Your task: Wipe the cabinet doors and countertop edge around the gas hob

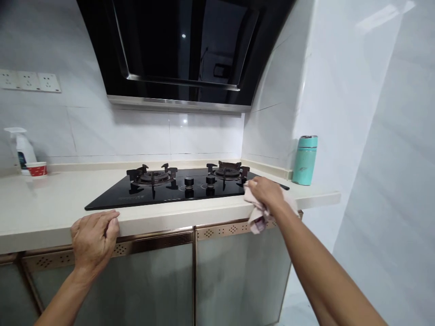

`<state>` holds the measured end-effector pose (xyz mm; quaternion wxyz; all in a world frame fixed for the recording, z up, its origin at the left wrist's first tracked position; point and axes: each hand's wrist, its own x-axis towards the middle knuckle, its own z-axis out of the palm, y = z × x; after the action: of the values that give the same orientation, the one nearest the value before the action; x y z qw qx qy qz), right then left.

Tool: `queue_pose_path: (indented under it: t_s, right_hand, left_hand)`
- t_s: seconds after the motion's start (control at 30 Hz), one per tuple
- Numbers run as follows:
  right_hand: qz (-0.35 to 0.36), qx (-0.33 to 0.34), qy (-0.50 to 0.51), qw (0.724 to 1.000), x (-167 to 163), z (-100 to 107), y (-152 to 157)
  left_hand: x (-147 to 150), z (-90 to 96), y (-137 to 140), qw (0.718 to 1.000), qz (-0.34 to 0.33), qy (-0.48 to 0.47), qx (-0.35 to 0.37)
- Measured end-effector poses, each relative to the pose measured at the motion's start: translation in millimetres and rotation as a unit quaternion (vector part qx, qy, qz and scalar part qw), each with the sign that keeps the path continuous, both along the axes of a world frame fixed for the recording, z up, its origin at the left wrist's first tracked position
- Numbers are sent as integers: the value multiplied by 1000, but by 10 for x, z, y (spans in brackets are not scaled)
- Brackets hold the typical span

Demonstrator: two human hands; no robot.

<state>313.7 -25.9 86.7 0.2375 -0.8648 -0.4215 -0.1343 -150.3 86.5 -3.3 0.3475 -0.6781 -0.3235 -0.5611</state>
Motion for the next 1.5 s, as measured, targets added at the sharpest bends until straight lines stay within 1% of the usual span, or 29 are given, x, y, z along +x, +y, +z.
queue_pose_path:
  t_s: [0.07,0.1,0.17,0.27,0.37,0.43,0.53,0.6,0.7,0.73,0.83,0.87,0.9,0.97,1.0,1.07,1.1,1.17,1.2,1.23,1.27,1.3,1.37,1.43,1.5]
  right_hand:
    - [-36,-9,-1,999,251,61,33]
    - [-51,-13,-4,999,318,76,58]
    - [-68,-21,-14,997,351,78,104]
    - [-64,-32,-31,997,219,31,109]
    - [-55,-47,-41,996,-74,-29,22]
    - [-33,-55,-74,995,-368,-65,-44]
    - [34,-50,-159,985,-955,-106,-71]
    - [96,-40,-200,974,-1416,-118,-7]
    - [195,-18,-215,957,-2157,-115,191]
    - [228,-5,-217,949,-2406,-112,269]
    - [340,37,-252,905,-3081,-106,483]
    - [367,47,-257,893,-3258,-104,537]
    - [383,56,-252,887,-3398,-101,580]
    - [395,68,-218,890,-3552,-93,629]
    - [399,71,-198,893,-3566,-86,636]
    - [426,66,-165,887,-3495,-69,618]
    - [449,57,-149,879,-3425,-61,595]
    - [507,41,-128,851,-3252,-60,527]
    - [530,35,-129,837,-3158,-73,487]
    - [539,30,-140,830,-3059,-99,443]
    - [534,28,-160,830,-2951,-139,399]
    - [514,28,-187,836,-2830,-191,355]
    - [451,38,-240,859,-2527,-313,270]
    - [381,58,-272,882,-2116,-428,180]
    - [304,68,-269,911,-1607,-503,70]
  left_hand:
    - [37,-8,23,1000,5,-17,16]
    - [51,-12,35,999,7,-22,24]
    - [67,-18,49,999,9,-23,34]
    - [63,-22,34,999,4,-19,28]
    - [49,-20,-9,1000,-7,-16,5]
    - [44,-15,-36,1000,-14,-17,-11]
    - [46,-3,-71,999,-22,-24,-31]
    - [45,4,-93,998,-26,-29,-40]
    - [28,6,-120,998,-28,-22,-58]
    - [17,1,-123,997,-29,-16,-67]
    - [-24,-35,-91,996,-36,-14,-81]
    - [-37,-51,-70,996,-35,-22,-81]
    - [-47,-67,-46,996,-33,-31,-80]
    - [-60,-92,-6,996,-26,-44,-76]
    - [-62,-98,4,996,-24,-44,-72]
    - [-60,-95,-4,997,-26,-37,-62]
    - [-59,-86,-20,997,-28,-30,-58]
    - [-61,-60,-68,998,-31,-15,-61]
    - [-64,-46,-94,997,-32,-7,-69]
    - [-71,-33,-118,996,-33,-2,-79]
    - [-78,-22,-140,995,-34,2,-90]
    - [-87,-12,-159,994,-34,4,-100]
    - [-105,1,-188,993,-34,7,-113]
    - [-118,12,-211,992,-35,15,-123]
    - [-118,20,-229,991,-36,21,-130]
